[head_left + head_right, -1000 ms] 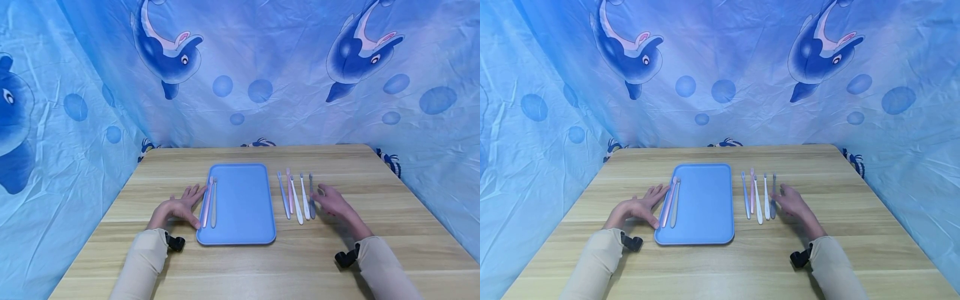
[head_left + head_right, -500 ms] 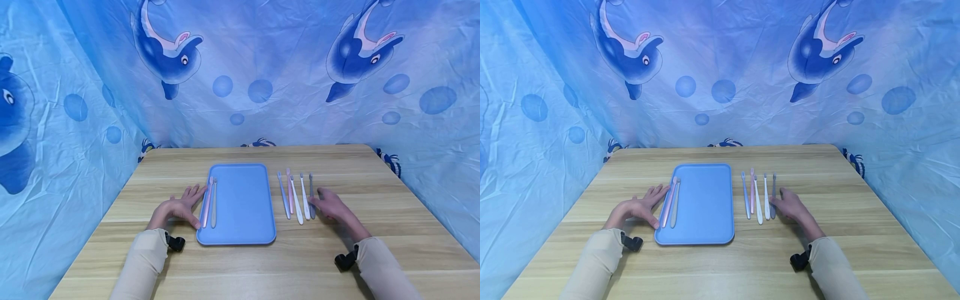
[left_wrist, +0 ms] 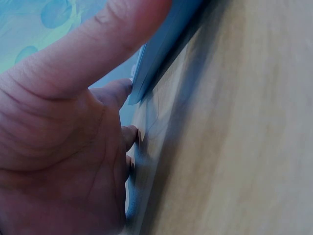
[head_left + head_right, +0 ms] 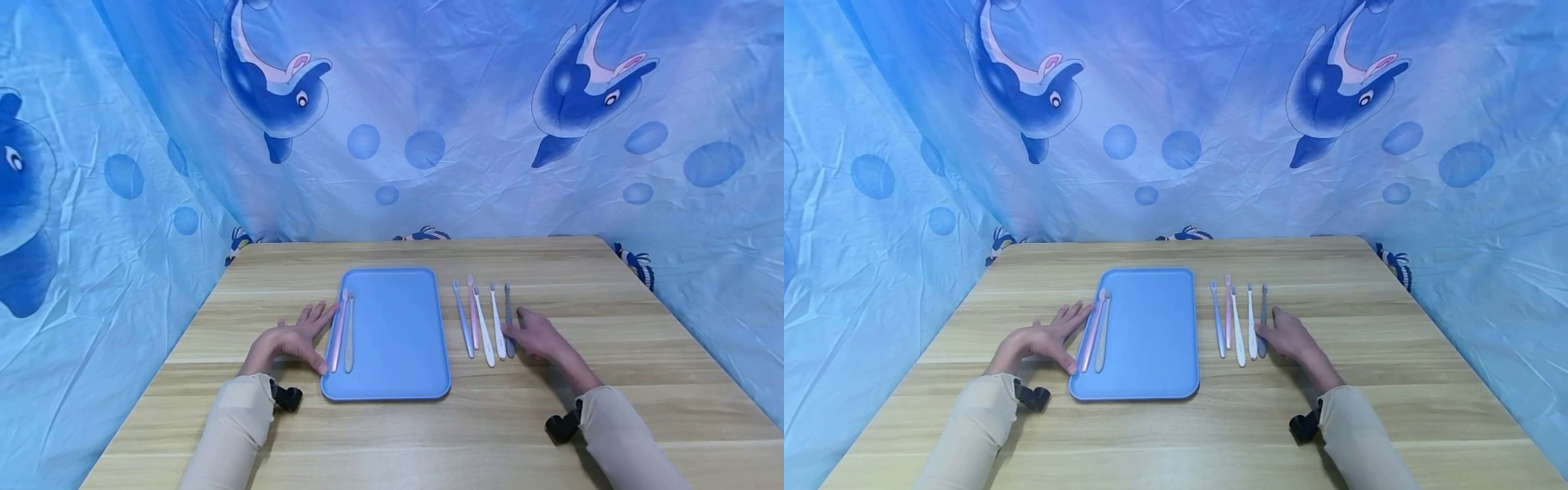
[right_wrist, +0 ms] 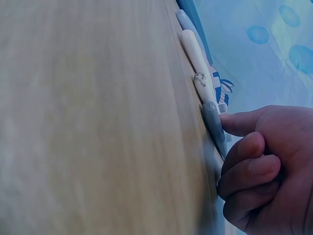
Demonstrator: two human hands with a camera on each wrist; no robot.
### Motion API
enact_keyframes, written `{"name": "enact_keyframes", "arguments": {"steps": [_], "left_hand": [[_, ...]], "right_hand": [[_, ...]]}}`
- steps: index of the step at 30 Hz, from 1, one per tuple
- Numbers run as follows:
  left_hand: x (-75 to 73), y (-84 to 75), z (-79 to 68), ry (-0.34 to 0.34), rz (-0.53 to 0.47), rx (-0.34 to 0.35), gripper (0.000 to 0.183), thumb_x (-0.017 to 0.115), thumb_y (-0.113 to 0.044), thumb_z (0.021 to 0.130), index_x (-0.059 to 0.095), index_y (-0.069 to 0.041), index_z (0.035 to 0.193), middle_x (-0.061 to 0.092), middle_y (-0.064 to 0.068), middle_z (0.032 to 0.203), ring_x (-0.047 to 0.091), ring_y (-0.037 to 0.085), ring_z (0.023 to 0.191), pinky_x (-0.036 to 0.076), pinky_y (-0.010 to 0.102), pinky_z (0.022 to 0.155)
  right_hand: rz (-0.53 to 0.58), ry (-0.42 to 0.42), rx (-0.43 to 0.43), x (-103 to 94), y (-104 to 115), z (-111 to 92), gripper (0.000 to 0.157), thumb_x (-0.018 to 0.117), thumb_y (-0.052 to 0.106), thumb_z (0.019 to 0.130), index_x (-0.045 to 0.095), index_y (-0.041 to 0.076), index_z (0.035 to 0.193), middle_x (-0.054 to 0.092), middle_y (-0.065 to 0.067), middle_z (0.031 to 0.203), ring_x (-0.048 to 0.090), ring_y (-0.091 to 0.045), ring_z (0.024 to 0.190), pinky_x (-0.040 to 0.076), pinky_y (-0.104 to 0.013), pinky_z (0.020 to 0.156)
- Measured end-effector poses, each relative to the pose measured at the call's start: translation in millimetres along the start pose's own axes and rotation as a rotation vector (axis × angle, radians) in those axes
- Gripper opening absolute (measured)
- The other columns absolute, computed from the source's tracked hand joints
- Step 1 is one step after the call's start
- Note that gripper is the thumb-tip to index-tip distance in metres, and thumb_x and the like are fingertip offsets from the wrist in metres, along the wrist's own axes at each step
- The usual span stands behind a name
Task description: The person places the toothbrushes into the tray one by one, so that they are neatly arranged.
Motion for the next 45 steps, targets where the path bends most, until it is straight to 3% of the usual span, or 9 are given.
{"name": "enact_keyframes", "arguments": {"steps": [12,19,24,32,39,45], "left_hand": [[-0.5,-2.1,-0.5,0.011,0.002,0.001,0.149,0.086,-0.07,0.056,-0.006,-0.019,0.162,-0.016,0.021,0.168,-0.018,0.05,0.152,-0.007,0.087,0.105],[-0.6,-1.8,1.6,0.0,0.001,0.005,0.149,0.086,-0.071,0.056,-0.004,-0.019,0.162,-0.015,0.02,0.168,-0.016,0.049,0.153,-0.006,0.086,0.106],[-0.5,-1.6,0.9,0.0,0.006,0.003,0.149,0.085,-0.072,0.056,-0.005,-0.019,0.162,-0.015,0.02,0.168,-0.017,0.049,0.153,-0.007,0.086,0.106],[0.4,1.8,-0.1,0.015,-0.007,-0.006,0.15,0.086,-0.07,0.056,-0.007,-0.02,0.162,-0.019,0.02,0.168,-0.021,0.048,0.152,-0.011,0.086,0.105],[0.4,-0.7,-1.7,-0.001,-0.005,-0.009,0.149,0.087,-0.069,0.056,-0.005,-0.02,0.162,-0.015,0.02,0.168,-0.018,0.049,0.153,-0.008,0.086,0.106],[1.0,1.2,-1.4,-0.001,-0.02,-0.001,0.15,0.086,-0.071,0.055,-0.006,-0.022,0.162,-0.017,0.02,0.168,-0.02,0.049,0.152,-0.011,0.086,0.105]], "right_hand": [[-0.059,0.015,0.036,2.3,0.6,2.3,0.063,0.052,0.027,0.103,0.03,-0.014,0.145,0.049,0.0,0.062,0.042,-0.01,0.046,0.037,-0.023,0.044],[-0.064,0.001,0.005,0.4,1.2,0.8,0.031,0.05,0.02,0.102,0.045,-0.006,0.118,0.05,-0.001,0.058,0.044,-0.011,0.045,0.036,-0.022,0.043],[-0.056,-0.006,-0.011,1.3,1.7,0.2,0.015,0.047,0.016,0.102,0.046,0.001,0.102,0.051,-0.002,0.059,0.046,-0.014,0.047,0.038,-0.025,0.044],[-0.082,-0.019,-0.03,3.2,2.4,1.9,0.017,0.045,0.014,0.102,0.046,-0.002,0.107,0.051,-0.002,0.059,0.048,-0.014,0.048,0.04,-0.027,0.045],[-0.112,-0.007,0.001,3.4,3.3,3.2,0.02,0.044,0.019,0.104,0.046,0.0,0.112,0.054,-0.002,0.057,0.048,-0.013,0.045,0.04,-0.026,0.044],[-0.079,-0.017,-0.012,3.8,2.5,2.6,0.017,0.044,0.017,0.104,0.047,0.001,0.108,0.055,-0.003,0.057,0.048,-0.013,0.044,0.039,-0.024,0.042]]}}
Point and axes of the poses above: each hand's wrist, its own z-axis towards the middle knuckle, its own x-axis out of the palm, y = z × x, the point moved 3 cm from there along z, towards the middle knuckle
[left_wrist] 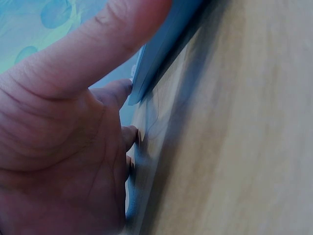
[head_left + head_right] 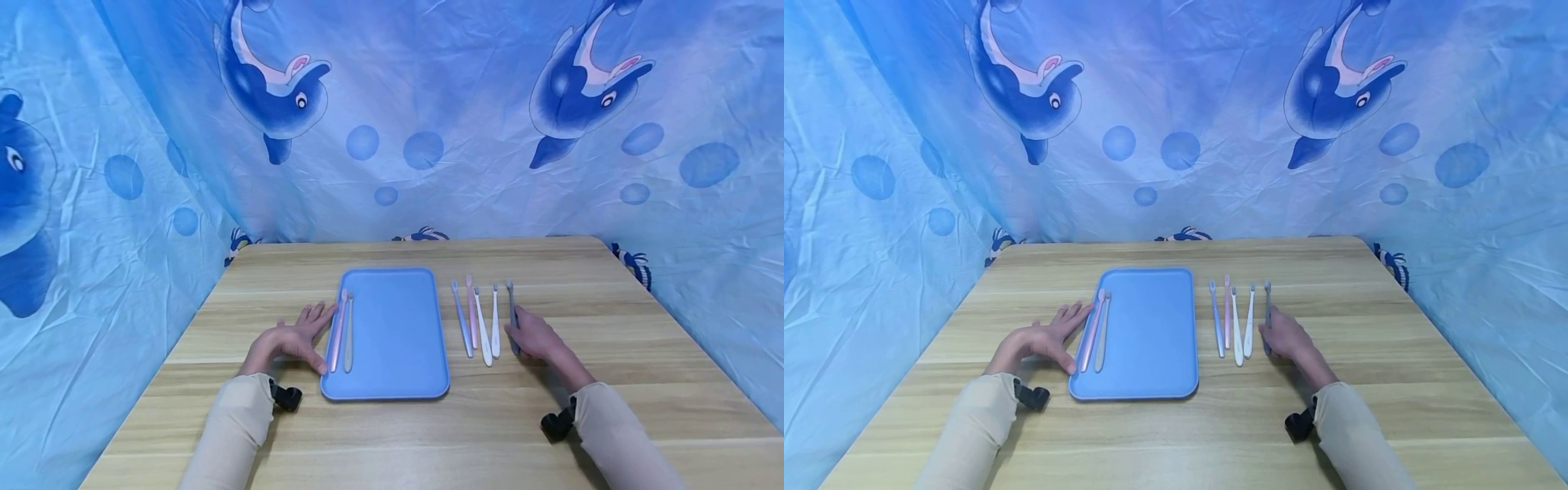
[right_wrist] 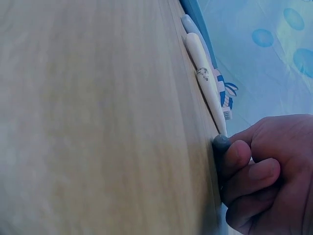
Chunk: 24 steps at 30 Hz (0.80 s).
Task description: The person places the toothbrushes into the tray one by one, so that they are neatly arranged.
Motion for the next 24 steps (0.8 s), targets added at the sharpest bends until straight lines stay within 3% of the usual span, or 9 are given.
{"name": "enact_keyframes", "arguments": {"steps": [11,17,24], "left_hand": [[5.8,14.1,10.2,-0.022,0.003,-0.022,0.151,0.087,-0.072,0.051,-0.006,-0.029,0.162,-0.018,0.011,0.17,-0.023,0.041,0.154,-0.013,0.084,0.107],[3.5,7.3,3.6,-0.008,-0.009,-0.005,0.15,0.085,-0.074,0.052,-0.007,-0.029,0.162,-0.019,0.014,0.169,-0.023,0.044,0.154,-0.015,0.085,0.105],[-0.8,-2.9,-3.0,0.006,-0.013,0.01,0.149,0.086,-0.07,0.056,-0.006,-0.021,0.162,-0.018,0.021,0.168,-0.021,0.049,0.152,-0.012,0.086,0.104]], "right_hand": [[0.18,0.006,-0.002,-2.1,-6.1,-2.2,0.017,0.044,0.016,0.104,0.048,0.001,0.11,0.054,-0.001,0.057,0.046,-0.011,0.043,0.036,-0.022,0.039],[0.206,-0.002,-0.026,-5.2,-3.7,-3.7,0.02,0.044,0.015,0.105,0.047,-0.002,0.114,0.053,0.0,0.056,0.044,-0.01,0.042,0.035,-0.023,0.038],[0.216,-0.007,-0.031,-12.5,4.5,-5.0,0.047,0.042,0.019,0.106,0.033,-0.002,0.148,0.052,0.001,0.056,0.046,-0.011,0.043,0.037,-0.023,0.038]]}}
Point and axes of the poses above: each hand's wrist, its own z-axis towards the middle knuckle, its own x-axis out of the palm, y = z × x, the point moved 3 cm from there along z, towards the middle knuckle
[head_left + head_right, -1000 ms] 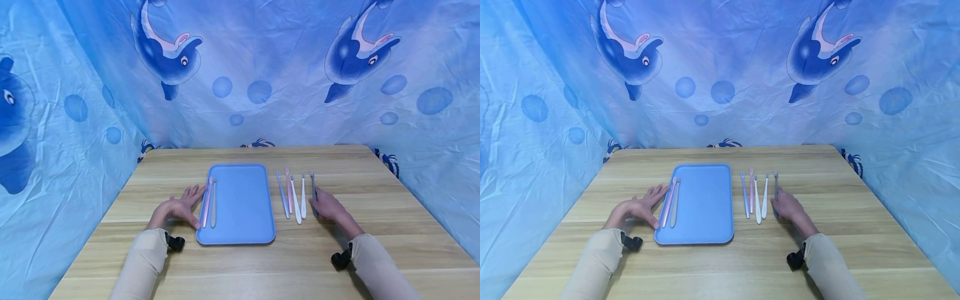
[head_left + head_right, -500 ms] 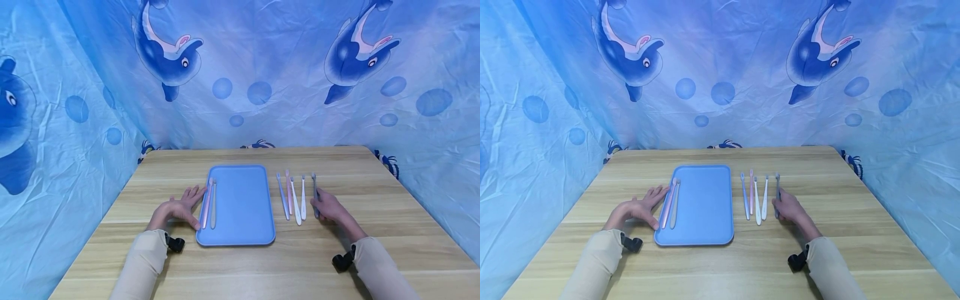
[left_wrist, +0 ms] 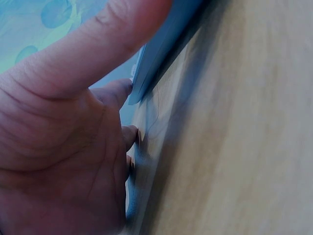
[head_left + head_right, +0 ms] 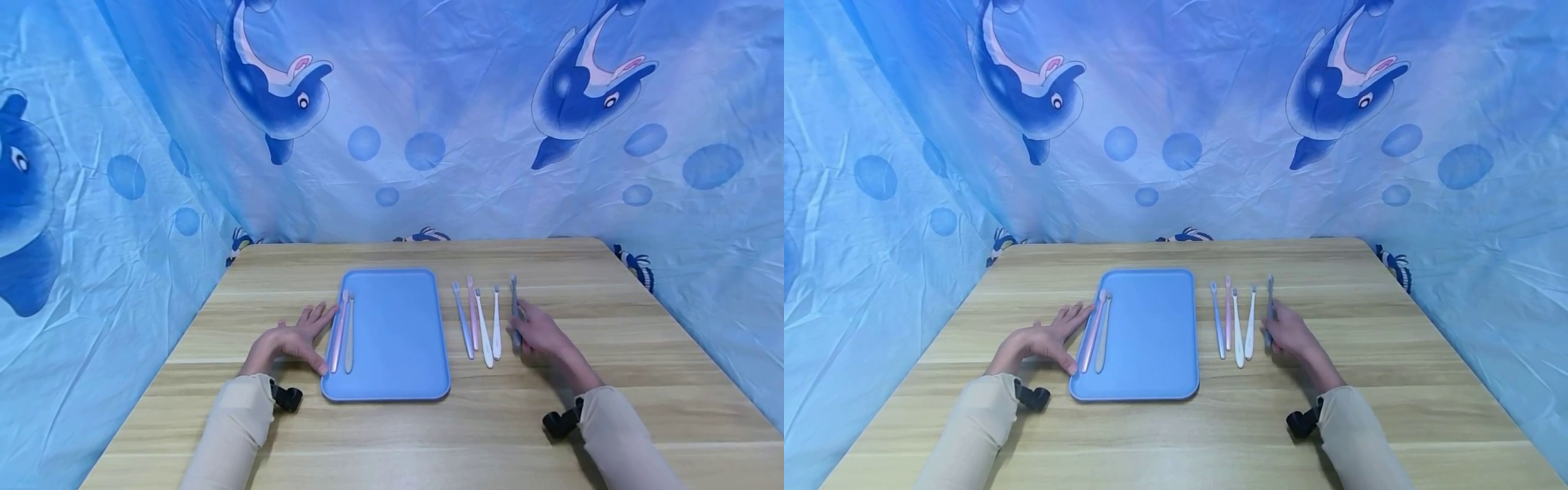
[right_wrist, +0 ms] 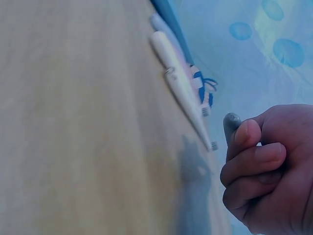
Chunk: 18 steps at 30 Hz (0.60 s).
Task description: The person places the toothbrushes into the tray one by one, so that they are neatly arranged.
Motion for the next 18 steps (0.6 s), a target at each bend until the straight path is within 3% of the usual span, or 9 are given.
{"name": "enact_keyframes", "arguments": {"steps": [5,12,18], "left_hand": [[0.8,0.6,-0.9,-0.002,0.009,-0.006,0.148,0.086,-0.069,0.057,-0.006,-0.019,0.162,-0.016,0.021,0.168,-0.019,0.049,0.152,-0.009,0.086,0.105],[1.2,3.8,-2.7,-0.01,0.022,-0.012,0.148,0.086,-0.069,0.058,-0.005,-0.018,0.162,-0.015,0.021,0.168,-0.018,0.05,0.153,-0.009,0.087,0.105],[-0.2,1.7,0.5,-0.019,0.043,-0.017,0.148,0.086,-0.07,0.056,-0.005,-0.021,0.162,-0.015,0.018,0.169,-0.016,0.047,0.154,-0.007,0.086,0.106]], "right_hand": [[0.002,0.005,-0.005,-1.8,11.7,1.0,0.054,0.039,0.022,0.108,0.024,-0.001,0.155,0.05,0.003,0.054,0.047,-0.011,0.043,0.038,-0.024,0.041],[0.032,0.0,-0.054,1.8,25.5,3.5,0.053,0.041,0.02,0.107,0.027,0.0,0.155,0.047,0.004,0.05,0.044,-0.009,0.04,0.036,-0.024,0.039],[0.076,0.02,-0.07,5.4,34.9,3.5,0.057,0.041,0.018,0.107,0.021,-0.001,0.157,0.045,0.005,0.048,0.041,-0.007,0.039,0.034,-0.023,0.038]]}}
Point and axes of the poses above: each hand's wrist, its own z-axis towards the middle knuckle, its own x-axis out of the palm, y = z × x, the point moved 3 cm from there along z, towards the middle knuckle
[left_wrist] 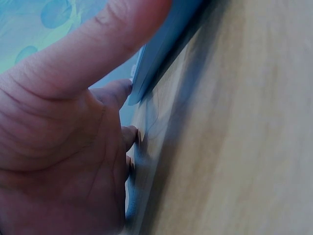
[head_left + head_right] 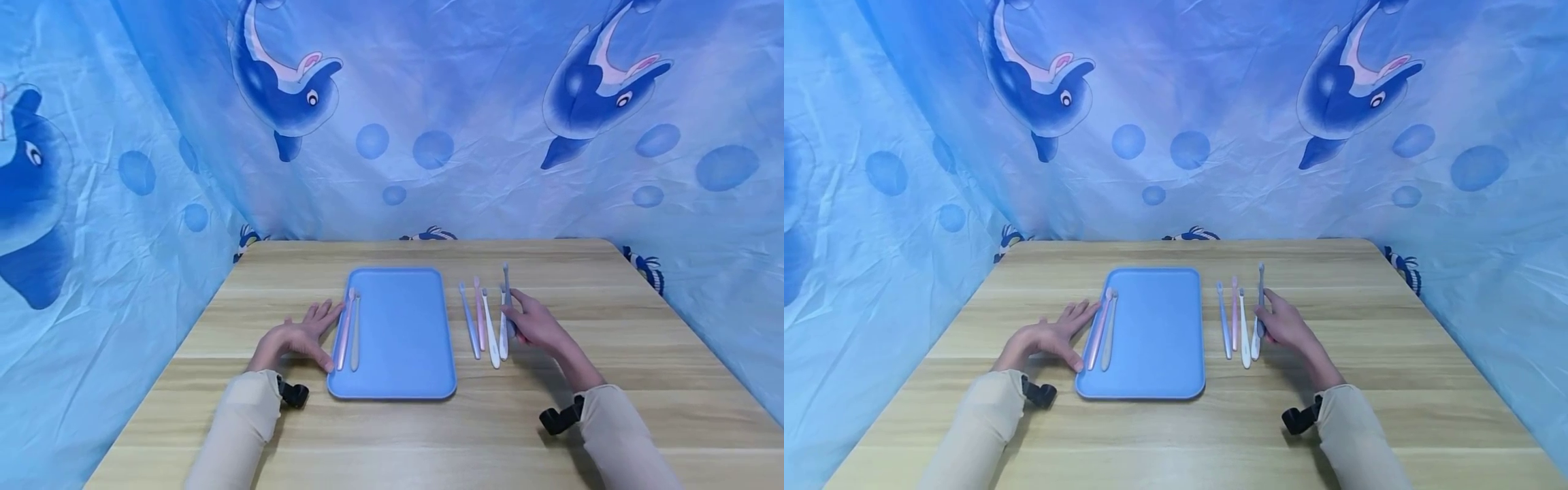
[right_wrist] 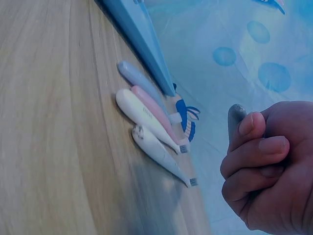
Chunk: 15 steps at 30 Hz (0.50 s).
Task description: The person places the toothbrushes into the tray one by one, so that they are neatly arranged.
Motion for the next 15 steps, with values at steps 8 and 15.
{"name": "enact_keyframes", "arguments": {"steps": [8,15], "left_hand": [[4.1,9.5,7.7,0.014,-0.018,-0.005,0.151,0.084,-0.075,0.051,-0.007,-0.029,0.162,-0.021,0.011,0.169,-0.024,0.04,0.154,-0.016,0.084,0.106],[4.4,13.0,11.0,0.014,-0.021,-0.009,0.151,0.084,-0.077,0.05,-0.008,-0.031,0.161,-0.02,0.01,0.169,-0.024,0.039,0.154,-0.015,0.083,0.107]], "right_hand": [[0.048,0.018,0.006,6.1,6.4,-0.1,0.062,0.042,0.018,0.107,0.014,-0.001,0.159,0.043,0.007,0.047,0.037,-0.005,0.038,0.031,-0.022,0.037],[0.065,0.024,-0.031,12.4,14.4,1.9,0.063,0.042,0.017,0.107,0.014,-0.002,0.159,0.042,0.006,0.047,0.038,-0.005,0.038,0.031,-0.022,0.037]]}}
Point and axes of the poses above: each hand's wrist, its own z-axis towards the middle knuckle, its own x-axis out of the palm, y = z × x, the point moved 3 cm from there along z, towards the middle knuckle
